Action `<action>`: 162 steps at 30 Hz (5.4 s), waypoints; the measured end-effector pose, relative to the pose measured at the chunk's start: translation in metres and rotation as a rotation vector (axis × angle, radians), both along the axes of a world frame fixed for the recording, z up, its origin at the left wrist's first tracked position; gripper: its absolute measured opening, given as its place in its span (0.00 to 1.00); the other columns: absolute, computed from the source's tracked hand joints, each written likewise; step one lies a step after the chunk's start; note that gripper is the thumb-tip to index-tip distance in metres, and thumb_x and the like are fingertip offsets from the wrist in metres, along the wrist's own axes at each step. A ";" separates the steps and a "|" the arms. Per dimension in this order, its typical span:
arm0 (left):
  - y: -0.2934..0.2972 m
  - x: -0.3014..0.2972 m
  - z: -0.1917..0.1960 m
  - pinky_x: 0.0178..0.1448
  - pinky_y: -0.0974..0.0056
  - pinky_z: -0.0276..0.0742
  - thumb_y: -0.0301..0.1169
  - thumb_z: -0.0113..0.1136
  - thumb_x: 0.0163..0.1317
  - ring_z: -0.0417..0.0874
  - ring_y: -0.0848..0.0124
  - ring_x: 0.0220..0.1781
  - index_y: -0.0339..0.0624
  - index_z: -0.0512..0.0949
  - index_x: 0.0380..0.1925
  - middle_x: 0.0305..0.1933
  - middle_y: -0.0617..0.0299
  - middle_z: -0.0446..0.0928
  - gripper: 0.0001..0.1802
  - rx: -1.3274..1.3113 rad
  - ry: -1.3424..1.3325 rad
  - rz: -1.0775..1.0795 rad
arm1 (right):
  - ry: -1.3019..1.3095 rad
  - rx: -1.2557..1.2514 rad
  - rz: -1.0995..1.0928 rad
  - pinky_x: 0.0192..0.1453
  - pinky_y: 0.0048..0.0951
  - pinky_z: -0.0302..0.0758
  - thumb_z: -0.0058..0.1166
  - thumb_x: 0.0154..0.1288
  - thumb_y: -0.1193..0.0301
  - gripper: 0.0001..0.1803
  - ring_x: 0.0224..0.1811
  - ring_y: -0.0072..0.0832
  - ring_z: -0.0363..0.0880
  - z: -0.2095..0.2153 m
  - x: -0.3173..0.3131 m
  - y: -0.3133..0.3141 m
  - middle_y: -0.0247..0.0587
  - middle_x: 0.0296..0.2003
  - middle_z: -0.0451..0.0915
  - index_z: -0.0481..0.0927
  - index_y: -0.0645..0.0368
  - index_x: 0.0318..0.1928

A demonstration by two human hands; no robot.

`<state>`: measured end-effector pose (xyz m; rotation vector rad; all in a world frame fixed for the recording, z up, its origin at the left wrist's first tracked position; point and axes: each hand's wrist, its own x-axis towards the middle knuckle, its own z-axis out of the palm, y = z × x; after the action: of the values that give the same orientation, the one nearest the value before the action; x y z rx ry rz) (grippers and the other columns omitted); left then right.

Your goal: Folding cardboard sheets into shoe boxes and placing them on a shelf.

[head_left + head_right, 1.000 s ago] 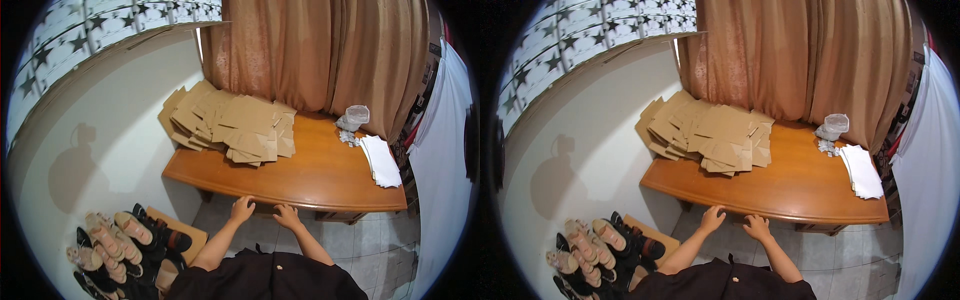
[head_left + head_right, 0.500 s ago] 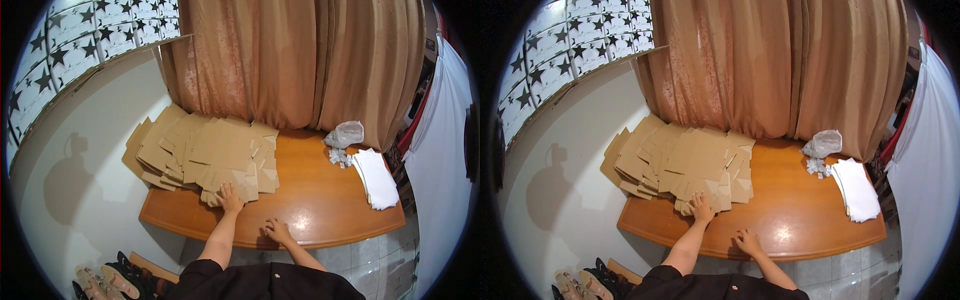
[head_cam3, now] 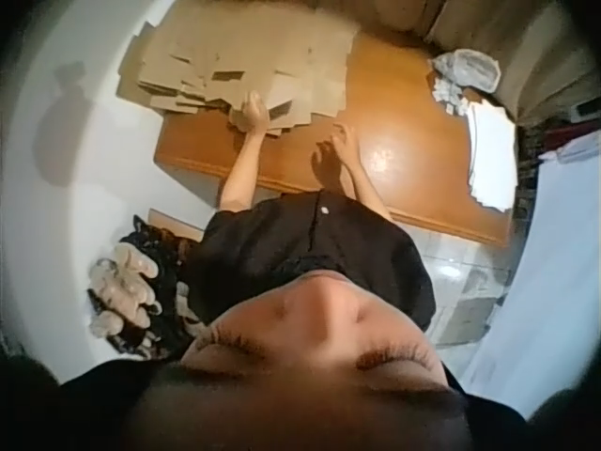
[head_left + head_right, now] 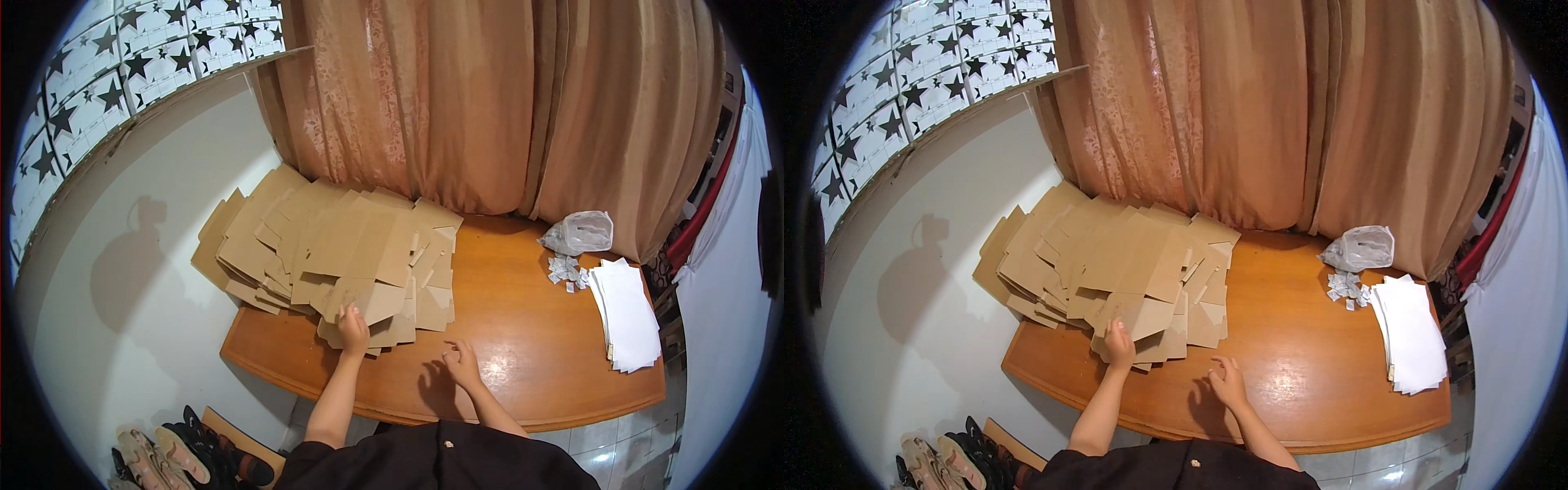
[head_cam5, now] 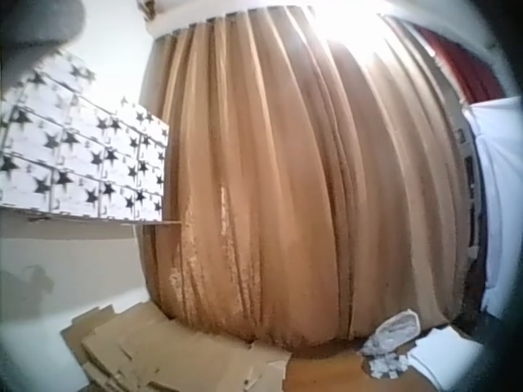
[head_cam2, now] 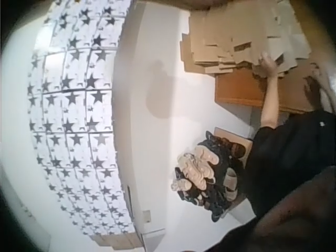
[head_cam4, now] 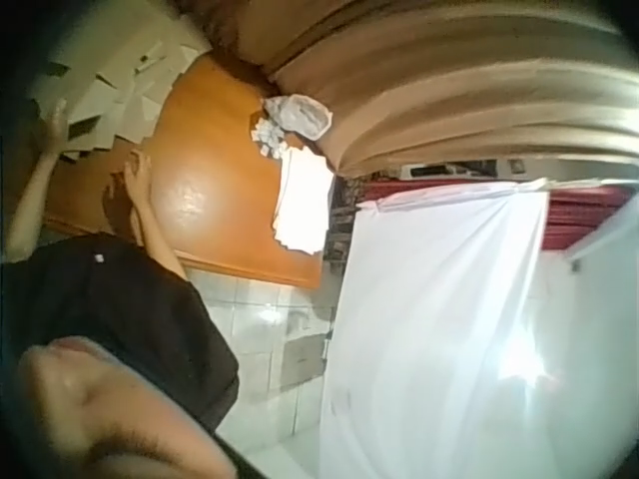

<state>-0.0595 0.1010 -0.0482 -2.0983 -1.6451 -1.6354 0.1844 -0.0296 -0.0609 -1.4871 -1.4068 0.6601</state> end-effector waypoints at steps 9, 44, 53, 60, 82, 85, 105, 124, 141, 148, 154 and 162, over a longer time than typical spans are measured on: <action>-0.038 0.013 0.114 0.49 0.66 0.69 0.43 0.34 0.72 0.71 0.71 0.44 0.34 0.66 0.42 0.41 0.58 0.71 0.21 0.066 -0.787 -0.035 | 0.336 -0.062 -0.170 0.62 0.46 0.62 0.66 0.50 0.64 0.52 0.62 0.48 0.60 0.054 0.057 0.032 0.62 0.62 0.54 0.45 0.56 0.69; -0.031 0.116 0.082 0.39 0.69 0.75 0.51 0.35 0.70 0.80 0.74 0.35 0.33 0.75 0.43 0.36 0.59 0.80 0.30 -1.067 -0.807 -0.822 | -0.001 -0.022 -0.174 0.50 0.35 0.72 0.55 0.61 0.70 0.12 0.30 0.32 0.78 0.136 0.133 -0.068 0.41 0.25 0.80 0.77 0.59 0.44; -0.036 0.098 0.080 0.38 0.71 0.76 0.52 0.36 0.70 0.80 0.74 0.35 0.33 0.76 0.42 0.35 0.59 0.79 0.31 -1.146 -0.785 -0.824 | 1.181 -0.350 -0.079 0.53 0.34 0.71 0.39 0.70 0.53 0.25 0.47 0.32 0.77 -0.017 0.166 -0.083 0.44 0.45 0.77 0.69 0.59 0.56; -0.037 0.094 0.081 0.32 0.70 0.75 0.53 0.36 0.69 0.78 0.74 0.27 0.37 0.75 0.37 0.28 0.61 0.77 0.29 -0.993 -0.898 -0.630 | 1.254 -0.605 -0.057 0.43 0.24 0.74 0.43 0.70 0.59 0.21 0.33 0.25 0.76 0.049 0.084 -0.081 0.37 0.34 0.77 0.71 0.64 0.52; -0.022 0.068 -0.004 0.30 0.67 0.76 0.57 0.42 0.65 0.79 0.71 0.27 0.39 0.74 0.38 0.25 0.60 0.76 0.30 -1.180 -0.894 -0.889 | 0.733 -0.269 -0.631 0.27 0.23 0.68 0.43 0.70 0.55 0.20 0.23 0.21 0.71 -0.003 0.098 -0.079 0.32 0.22 0.73 0.75 0.57 0.30; -0.019 0.070 -0.024 0.30 0.65 0.77 0.57 0.45 0.64 0.79 0.71 0.27 0.39 0.74 0.39 0.24 0.60 0.75 0.29 -1.324 -0.841 -0.893 | 1.341 -0.224 -0.578 0.29 0.21 0.69 0.45 0.69 0.55 0.19 0.23 0.20 0.71 -0.008 0.101 -0.087 0.32 0.23 0.75 0.76 0.59 0.32; -0.030 0.107 0.045 0.64 0.56 0.58 0.38 0.55 0.61 0.62 0.61 0.63 0.37 0.61 0.58 0.59 0.51 0.63 0.29 -0.729 -0.476 -0.854 | 0.633 -0.178 -0.528 0.61 0.38 0.63 0.55 0.55 0.62 0.38 0.65 0.39 0.58 0.067 0.092 -0.135 0.49 0.64 0.55 0.56 0.48 0.67; -0.041 0.127 0.092 0.50 0.64 0.74 0.25 0.59 0.56 0.78 0.69 0.46 0.41 0.76 0.45 0.42 0.57 0.77 0.15 -0.889 0.095 -1.276 | 0.336 -0.174 -0.502 0.69 0.38 0.52 0.32 0.43 0.89 0.43 0.68 0.50 0.52 0.065 0.073 -0.120 0.65 0.63 0.54 0.50 0.57 0.66; -0.059 0.100 0.092 0.64 0.27 0.44 0.44 0.76 0.34 0.50 0.51 0.71 0.48 0.55 0.65 0.71 0.52 0.48 0.56 -0.495 0.922 -0.725 | 0.044 -0.171 -0.490 0.68 0.38 0.55 0.33 0.41 0.90 0.39 0.64 0.51 0.57 0.063 0.069 -0.114 0.62 0.59 0.59 0.58 0.63 0.61; -0.051 0.095 0.073 0.67 0.30 0.42 0.46 0.70 0.43 0.61 0.59 0.67 0.51 0.69 0.57 0.63 0.59 0.65 0.39 -0.460 1.113 -0.887 | -0.175 -0.265 -0.383 0.63 0.36 0.63 0.34 0.41 0.90 0.29 0.56 0.53 0.67 0.047 0.083 -0.124 0.59 0.54 0.66 0.69 0.65 0.49; -0.041 0.080 0.070 0.67 0.33 0.46 0.47 0.66 0.48 0.67 0.66 0.62 0.57 0.79 0.47 0.55 0.63 0.72 0.24 -0.479 1.257 -0.808 | 0.174 -0.108 -0.577 0.62 0.33 0.62 0.37 0.47 0.85 0.36 0.60 0.43 0.66 0.052 0.085 -0.126 0.54 0.55 0.69 0.61 0.55 0.62; -0.032 0.076 0.057 0.66 0.52 0.60 0.36 0.59 0.56 0.71 0.54 0.59 0.46 0.75 0.50 0.56 0.53 0.72 0.21 -0.773 0.236 -0.968 | 0.430 -0.281 -0.399 0.60 0.31 0.65 0.51 0.64 0.63 0.16 0.55 0.31 0.71 0.032 0.102 -0.122 0.46 0.49 0.76 0.77 0.58 0.49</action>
<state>0.0167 0.0686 0.0084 -3.6926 -1.3600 -0.7096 0.2860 -0.1518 -0.0290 -1.6588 -0.6851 0.8805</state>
